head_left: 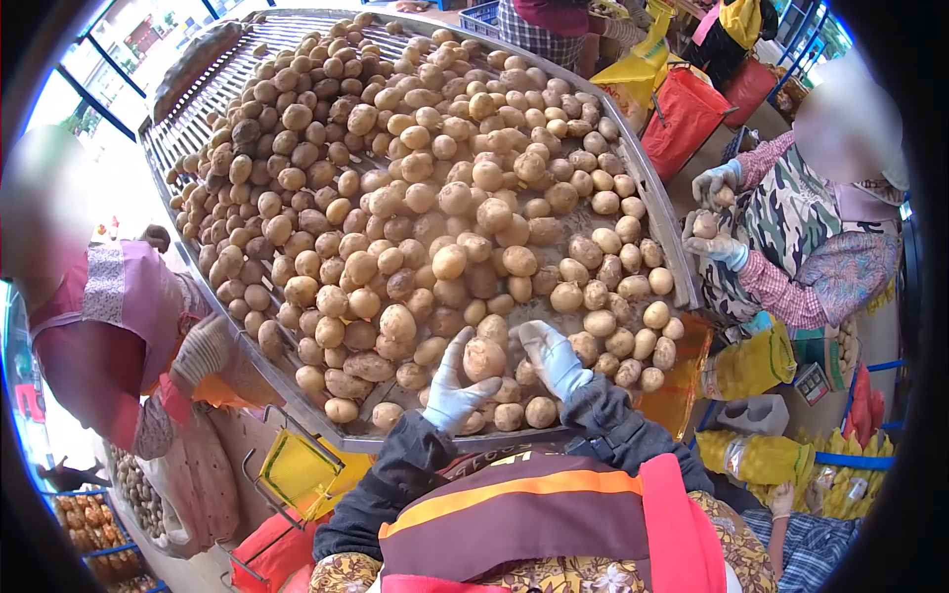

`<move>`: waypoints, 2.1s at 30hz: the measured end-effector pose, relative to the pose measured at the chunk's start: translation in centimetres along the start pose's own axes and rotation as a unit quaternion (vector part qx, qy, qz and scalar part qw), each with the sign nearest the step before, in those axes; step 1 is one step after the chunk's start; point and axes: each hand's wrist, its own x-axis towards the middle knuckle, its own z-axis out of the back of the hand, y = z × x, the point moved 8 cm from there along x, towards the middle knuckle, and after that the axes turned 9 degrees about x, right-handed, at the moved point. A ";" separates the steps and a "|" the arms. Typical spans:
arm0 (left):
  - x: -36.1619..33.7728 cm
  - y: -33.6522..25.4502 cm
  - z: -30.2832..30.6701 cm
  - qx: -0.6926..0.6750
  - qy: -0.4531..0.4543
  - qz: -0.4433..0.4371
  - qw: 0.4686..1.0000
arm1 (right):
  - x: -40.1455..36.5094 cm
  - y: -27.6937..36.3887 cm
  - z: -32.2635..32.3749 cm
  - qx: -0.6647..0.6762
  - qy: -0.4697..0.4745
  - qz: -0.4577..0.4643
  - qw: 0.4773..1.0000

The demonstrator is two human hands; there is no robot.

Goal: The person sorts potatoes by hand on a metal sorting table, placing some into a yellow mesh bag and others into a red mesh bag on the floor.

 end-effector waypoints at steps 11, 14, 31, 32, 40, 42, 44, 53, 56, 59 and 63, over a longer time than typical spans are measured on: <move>-1.4 0.2 -1.1 0.441 0.027 -0.099 0.892 | 0.7 -1.4 -4.0 -0.006 0.076 -0.089 0.993; -1.9 -2.6 -2.8 0.362 0.059 -0.219 0.904 | -0.2 -2.3 -2.7 0.209 0.039 -0.213 0.954; -3.9 -3.1 -1.1 0.545 -0.001 -0.225 0.808 | -3.4 -1.0 -4.6 -0.231 0.198 0.009 0.953; -4.2 -2.8 -0.4 0.485 0.005 -0.193 0.853 | -2.4 -0.7 -3.5 -0.276 0.151 -0.012 0.949; -6.3 2.2 3.8 -0.253 -0.012 0.127 0.959 | 3.5 -0.9 -4.0 -0.572 0.046 0.008 0.819; -6.3 3.0 4.0 -0.299 -0.022 0.139 0.944 | 4.0 0.1 -3.9 -0.571 0.039 -0.002 0.820; -6.3 4.7 4.6 -0.349 -0.052 0.189 0.916 | 4.0 1.5 -2.1 -0.435 0.014 -0.026 0.900; -3.4 1.5 -0.4 -0.272 0.095 0.149 0.946 | -1.8 0.6 -4.8 0.124 0.136 -0.004 0.983; -3.8 -3.7 -1.9 0.101 0.177 -0.092 0.975 | -1.6 0.3 -2.6 -0.061 0.080 0.030 0.994; -3.3 0.7 -1.5 -0.294 0.122 0.126 0.940 | -3.2 3.2 -2.6 -0.218 0.099 0.027 0.970; -3.2 2.2 -0.8 -0.157 0.067 0.121 0.978 | -4.8 5.6 -4.5 -0.326 0.125 0.078 0.934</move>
